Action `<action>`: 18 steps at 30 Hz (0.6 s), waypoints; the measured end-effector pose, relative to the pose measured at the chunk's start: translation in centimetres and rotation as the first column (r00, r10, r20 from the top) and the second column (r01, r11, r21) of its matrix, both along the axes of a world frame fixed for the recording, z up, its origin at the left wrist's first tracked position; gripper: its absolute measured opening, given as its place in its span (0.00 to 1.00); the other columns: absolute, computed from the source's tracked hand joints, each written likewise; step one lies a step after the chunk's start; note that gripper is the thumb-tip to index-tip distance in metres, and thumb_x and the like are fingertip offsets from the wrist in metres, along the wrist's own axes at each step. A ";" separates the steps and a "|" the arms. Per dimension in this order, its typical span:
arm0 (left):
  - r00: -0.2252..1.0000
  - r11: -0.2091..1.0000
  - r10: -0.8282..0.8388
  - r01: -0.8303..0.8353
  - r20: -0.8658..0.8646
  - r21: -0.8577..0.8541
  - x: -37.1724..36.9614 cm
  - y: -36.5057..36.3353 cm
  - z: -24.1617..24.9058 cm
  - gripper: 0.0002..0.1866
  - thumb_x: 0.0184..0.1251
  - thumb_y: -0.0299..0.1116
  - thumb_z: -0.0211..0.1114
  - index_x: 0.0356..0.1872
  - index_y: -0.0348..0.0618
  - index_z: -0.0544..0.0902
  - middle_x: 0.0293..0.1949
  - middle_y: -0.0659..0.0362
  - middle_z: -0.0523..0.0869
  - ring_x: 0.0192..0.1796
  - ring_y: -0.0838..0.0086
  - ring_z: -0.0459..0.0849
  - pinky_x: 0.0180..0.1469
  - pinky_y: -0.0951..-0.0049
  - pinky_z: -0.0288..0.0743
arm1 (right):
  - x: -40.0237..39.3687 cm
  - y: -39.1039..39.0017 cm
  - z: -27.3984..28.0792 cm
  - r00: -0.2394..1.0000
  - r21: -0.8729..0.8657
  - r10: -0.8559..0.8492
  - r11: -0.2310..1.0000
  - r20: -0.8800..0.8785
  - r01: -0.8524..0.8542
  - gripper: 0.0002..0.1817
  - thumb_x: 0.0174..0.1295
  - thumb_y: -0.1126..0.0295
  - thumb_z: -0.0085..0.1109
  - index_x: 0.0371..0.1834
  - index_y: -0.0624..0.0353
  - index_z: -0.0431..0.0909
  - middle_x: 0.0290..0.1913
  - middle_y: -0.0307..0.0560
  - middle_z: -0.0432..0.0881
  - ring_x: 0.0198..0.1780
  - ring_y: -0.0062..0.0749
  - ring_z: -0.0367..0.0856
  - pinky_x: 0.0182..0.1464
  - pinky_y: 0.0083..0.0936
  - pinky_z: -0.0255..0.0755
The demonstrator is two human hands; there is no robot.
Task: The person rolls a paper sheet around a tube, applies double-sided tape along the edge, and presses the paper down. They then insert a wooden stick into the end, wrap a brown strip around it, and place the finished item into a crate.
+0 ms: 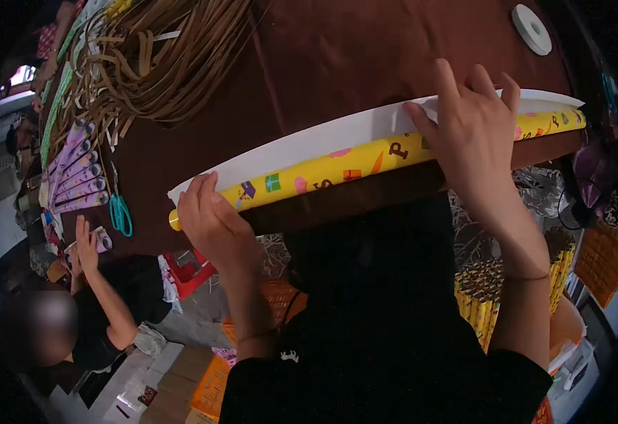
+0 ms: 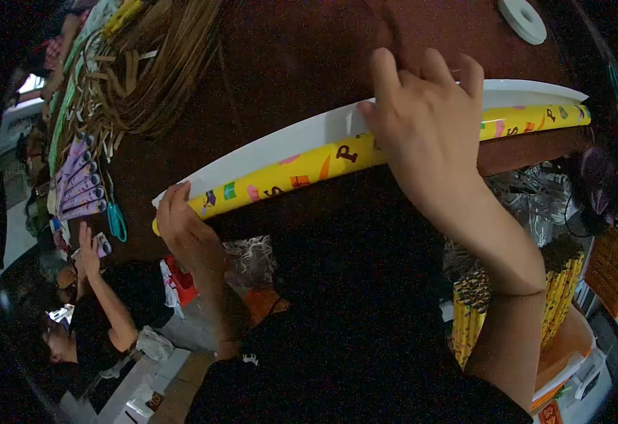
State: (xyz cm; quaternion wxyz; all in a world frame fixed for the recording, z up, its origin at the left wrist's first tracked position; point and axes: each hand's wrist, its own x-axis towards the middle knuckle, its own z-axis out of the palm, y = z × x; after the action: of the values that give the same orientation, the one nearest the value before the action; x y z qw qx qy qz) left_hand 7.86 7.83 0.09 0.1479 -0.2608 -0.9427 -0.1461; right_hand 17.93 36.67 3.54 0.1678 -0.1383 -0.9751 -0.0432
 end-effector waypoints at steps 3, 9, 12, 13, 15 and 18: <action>0.996 0.998 0.033 -0.037 -0.081 -0.046 -1.9 -4.3 -1.1 0.19 0.74 0.33 0.43 0.48 0.34 0.82 0.51 0.47 0.82 0.56 0.51 0.76 0.65 0.54 0.62 | 0.0 0.1 -0.1 0.999 0.045 -0.007 0.999 0.037 0.006 0.26 0.57 0.57 0.68 0.53 0.59 0.73 0.20 0.39 0.79 0.40 0.34 0.78 0.58 0.43 0.61; 0.970 0.975 0.181 -0.199 -0.162 -0.098 -2.9 -5.6 0.8 0.22 0.74 0.35 0.42 0.54 0.35 0.81 0.56 0.48 0.80 0.60 0.53 0.75 0.68 0.55 0.58 | -0.1 0.2 -0.6 1.000 0.094 -0.007 0.996 -0.007 0.008 0.28 0.56 0.57 0.69 0.55 0.60 0.72 0.20 0.40 0.79 0.40 0.36 0.78 0.58 0.43 0.61; 0.982 0.999 0.038 -0.040 -0.183 -0.006 -0.8 -1.9 1.4 0.23 0.74 0.36 0.42 0.57 0.36 0.81 0.57 0.47 0.80 0.61 0.52 0.74 0.69 0.56 0.57 | -0.1 0.0 -0.1 0.999 0.052 -0.012 0.999 0.039 0.010 0.28 0.55 0.57 0.69 0.55 0.60 0.72 0.20 0.41 0.79 0.40 0.37 0.78 0.58 0.44 0.61; 0.991 0.998 -0.050 0.053 -0.124 0.020 0.1 0.4 1.8 0.22 0.71 0.36 0.46 0.56 0.36 0.81 0.56 0.47 0.80 0.61 0.52 0.74 0.67 0.55 0.60 | -0.1 0.1 -0.3 1.000 0.064 0.011 0.998 -0.003 -0.011 0.28 0.54 0.57 0.70 0.54 0.60 0.72 0.20 0.41 0.78 0.40 0.37 0.78 0.57 0.43 0.61; 0.939 0.934 -0.341 0.344 -0.044 0.098 1.3 4.0 1.8 0.21 0.66 0.33 0.53 0.55 0.33 0.80 0.54 0.47 0.80 0.58 0.52 0.76 0.63 0.56 0.67 | -0.1 0.0 0.0 1.000 0.047 0.001 0.999 0.016 -0.002 0.26 0.53 0.58 0.69 0.50 0.58 0.72 0.23 0.41 0.81 0.41 0.38 0.78 0.56 0.45 0.61; 0.806 0.804 -0.586 0.563 0.088 0.193 3.2 9.9 2.4 0.17 0.64 0.27 0.56 0.51 0.30 0.81 0.52 0.43 0.80 0.56 0.51 0.78 0.59 0.54 0.72 | -0.2 -0.2 0.3 0.999 0.005 -0.020 1.000 0.038 0.020 0.21 0.50 0.59 0.69 0.43 0.54 0.72 0.25 0.40 0.83 0.41 0.39 0.78 0.55 0.48 0.60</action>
State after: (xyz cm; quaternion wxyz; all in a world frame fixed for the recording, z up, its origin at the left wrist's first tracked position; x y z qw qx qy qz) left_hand 11.09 17.75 2.44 0.0487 -0.5108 -0.8126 -0.2763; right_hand 17.74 36.48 3.82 0.1491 -0.1470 -0.9766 -0.0498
